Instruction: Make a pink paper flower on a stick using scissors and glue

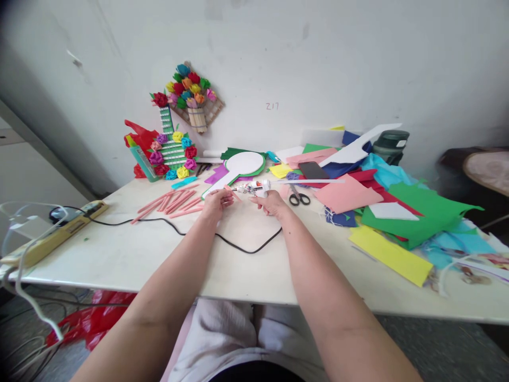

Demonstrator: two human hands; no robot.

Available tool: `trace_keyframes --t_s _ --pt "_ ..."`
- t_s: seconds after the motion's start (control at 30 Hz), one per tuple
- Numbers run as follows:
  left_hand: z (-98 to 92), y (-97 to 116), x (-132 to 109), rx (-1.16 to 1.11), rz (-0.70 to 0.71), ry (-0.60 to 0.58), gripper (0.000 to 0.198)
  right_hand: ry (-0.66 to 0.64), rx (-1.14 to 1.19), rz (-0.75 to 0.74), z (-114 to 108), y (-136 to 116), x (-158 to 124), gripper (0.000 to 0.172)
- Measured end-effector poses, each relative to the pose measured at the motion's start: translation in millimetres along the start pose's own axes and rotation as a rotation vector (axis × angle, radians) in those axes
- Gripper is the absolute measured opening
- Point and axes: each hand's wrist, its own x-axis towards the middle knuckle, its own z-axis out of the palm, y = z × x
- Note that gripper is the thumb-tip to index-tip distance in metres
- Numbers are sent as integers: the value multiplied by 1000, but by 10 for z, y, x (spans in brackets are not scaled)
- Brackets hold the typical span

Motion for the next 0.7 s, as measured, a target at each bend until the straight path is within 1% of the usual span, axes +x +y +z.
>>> trace_keyframes --t_s 0.33,0.7 --pt "8 8 -14 28 5 -16 16 25 -15 -9 15 12 24 29" --pt "17 15 -26 68 5 -37 16 46 -48 11 27 -61 -25 25"
